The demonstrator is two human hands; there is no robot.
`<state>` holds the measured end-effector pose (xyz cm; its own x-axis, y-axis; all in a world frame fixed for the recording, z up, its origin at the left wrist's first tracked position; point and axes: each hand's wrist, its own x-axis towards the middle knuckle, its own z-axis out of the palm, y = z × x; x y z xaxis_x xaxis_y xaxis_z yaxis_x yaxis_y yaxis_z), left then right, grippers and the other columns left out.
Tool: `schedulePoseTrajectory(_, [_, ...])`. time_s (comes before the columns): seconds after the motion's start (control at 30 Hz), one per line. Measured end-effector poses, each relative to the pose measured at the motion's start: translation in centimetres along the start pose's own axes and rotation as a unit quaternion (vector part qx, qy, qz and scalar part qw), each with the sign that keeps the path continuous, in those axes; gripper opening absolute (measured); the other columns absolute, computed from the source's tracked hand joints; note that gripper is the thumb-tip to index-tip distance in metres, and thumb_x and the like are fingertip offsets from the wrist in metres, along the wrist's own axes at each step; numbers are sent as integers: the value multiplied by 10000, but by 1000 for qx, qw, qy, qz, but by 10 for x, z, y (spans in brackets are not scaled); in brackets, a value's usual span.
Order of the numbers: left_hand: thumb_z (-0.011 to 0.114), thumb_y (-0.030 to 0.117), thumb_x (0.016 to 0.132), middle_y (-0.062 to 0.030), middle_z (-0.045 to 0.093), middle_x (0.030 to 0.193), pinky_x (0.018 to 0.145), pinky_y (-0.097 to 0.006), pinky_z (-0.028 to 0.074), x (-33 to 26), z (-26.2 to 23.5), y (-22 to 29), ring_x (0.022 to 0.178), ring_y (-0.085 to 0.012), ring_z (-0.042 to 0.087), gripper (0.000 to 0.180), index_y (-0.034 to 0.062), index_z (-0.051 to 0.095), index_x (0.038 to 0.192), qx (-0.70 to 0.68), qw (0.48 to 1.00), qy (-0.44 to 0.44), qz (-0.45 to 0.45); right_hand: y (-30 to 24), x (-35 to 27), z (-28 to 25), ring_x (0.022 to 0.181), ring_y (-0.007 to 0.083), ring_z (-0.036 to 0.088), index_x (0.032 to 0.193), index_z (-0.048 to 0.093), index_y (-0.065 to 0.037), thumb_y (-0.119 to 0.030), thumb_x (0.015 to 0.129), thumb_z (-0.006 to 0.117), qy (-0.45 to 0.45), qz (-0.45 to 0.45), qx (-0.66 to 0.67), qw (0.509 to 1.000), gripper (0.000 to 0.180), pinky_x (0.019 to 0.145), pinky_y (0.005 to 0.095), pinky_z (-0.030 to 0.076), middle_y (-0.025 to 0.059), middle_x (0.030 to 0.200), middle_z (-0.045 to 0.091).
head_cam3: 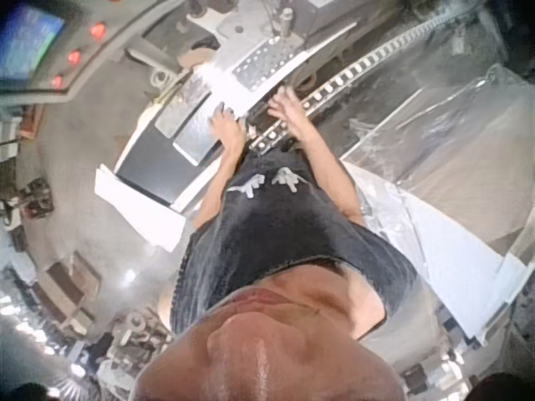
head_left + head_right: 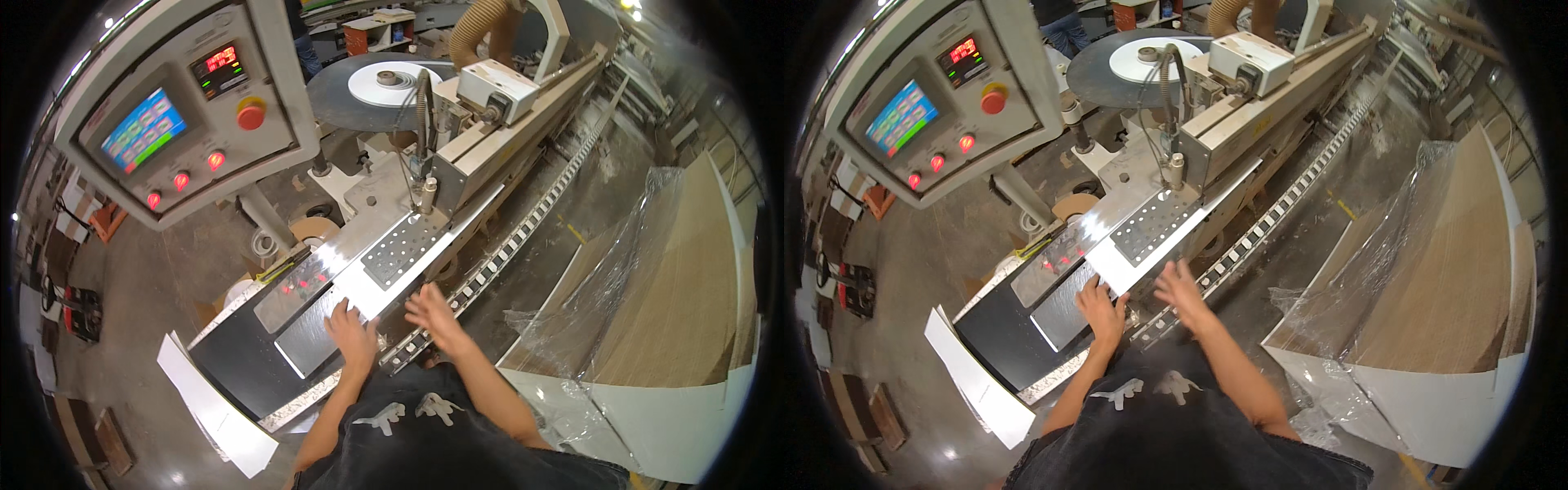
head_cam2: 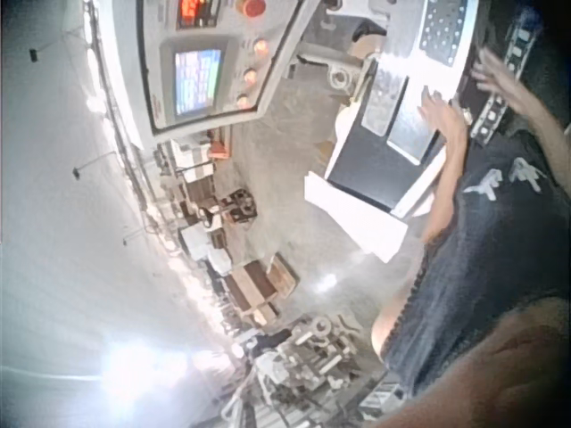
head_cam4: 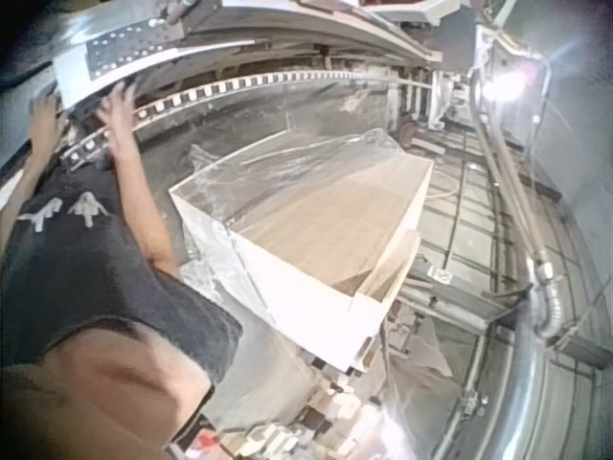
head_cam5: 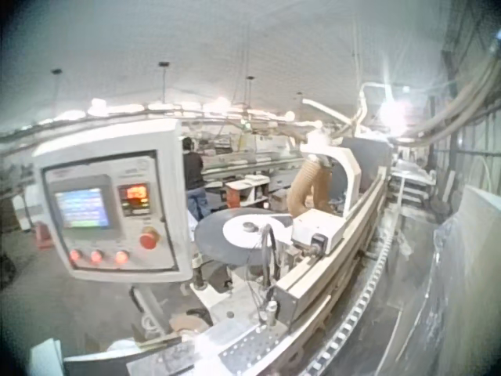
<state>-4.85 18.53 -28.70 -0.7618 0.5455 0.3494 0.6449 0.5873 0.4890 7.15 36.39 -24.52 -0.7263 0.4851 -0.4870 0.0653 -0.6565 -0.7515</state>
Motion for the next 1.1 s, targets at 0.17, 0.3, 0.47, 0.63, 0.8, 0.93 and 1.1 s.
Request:
schedulePoseTrajectory(0.17, [795,230,864,-169,637,1334,1106,-550,363,16,-26,2,1273,-373,537,412,32,673,1203,-73,989,-92,87,21,-8,36,1573,332,272,1664,-123,-26,-802,938,504,-93,-19,148,984,1235,1275,472,240,204,1738,159])
schedulePoseTrajectory(0.3, [737,139,904,-156,711,1168,1012,-475,459,-3,-59,3,1113,-368,630,268,19,697,1140,-203,974,-85,52,-5,18,40,1548,357,315,1672,-12,-28,-838,846,607,-61,-51,245,966,1312,1268,505,263,194,1668,345])
schedulePoseTrajectory(0.47, [680,115,945,-135,716,1167,1011,-464,444,-12,-77,68,1119,-362,639,200,57,711,1134,-379,907,-141,117,8,-2,-26,1419,421,513,1678,25,-41,-754,972,496,52,-77,259,961,1108,1151,564,448,249,1580,479])
schedulePoseTrajectory(0.63, [670,90,958,-139,731,1090,948,-448,491,-15,-105,117,1043,-357,670,158,56,726,1101,-448,866,-164,149,35,-120,-35,1296,301,640,1582,398,-70,-706,1049,398,34,-54,144,987,830,1062,447,532,152,1493,596])
schedulePoseTrajectory(0.8, [665,29,957,-137,743,1013,885,-413,509,-12,-140,203,957,-325,695,118,21,724,1059,-468,829,-179,248,86,-229,-114,1238,332,669,1563,410,-62,-651,1050,483,138,-115,240,954,785,1032,468,551,170,1444,626])
schedulePoseTrajectory(0.93, [684,12,929,-113,742,1003,870,-389,497,-26,-177,306,955,-307,685,132,44,725,1050,-463,781,-154,390,109,-304,-170,1216,359,675,1534,427,-55,-566,1071,520,216,-186,344,895,696,1007,486,561,179,1428,634])
schedulePoseTrajectory(1.1, [716,69,939,-126,724,1086,960,-409,497,-76,-215,466,1052,-321,677,192,17,697,1122,-447,715,-57,535,127,-376,-216,1150,367,703,1473,485,-55,-500,1065,568,271,-232,387,850,609,960,487,572,189,1354,667])
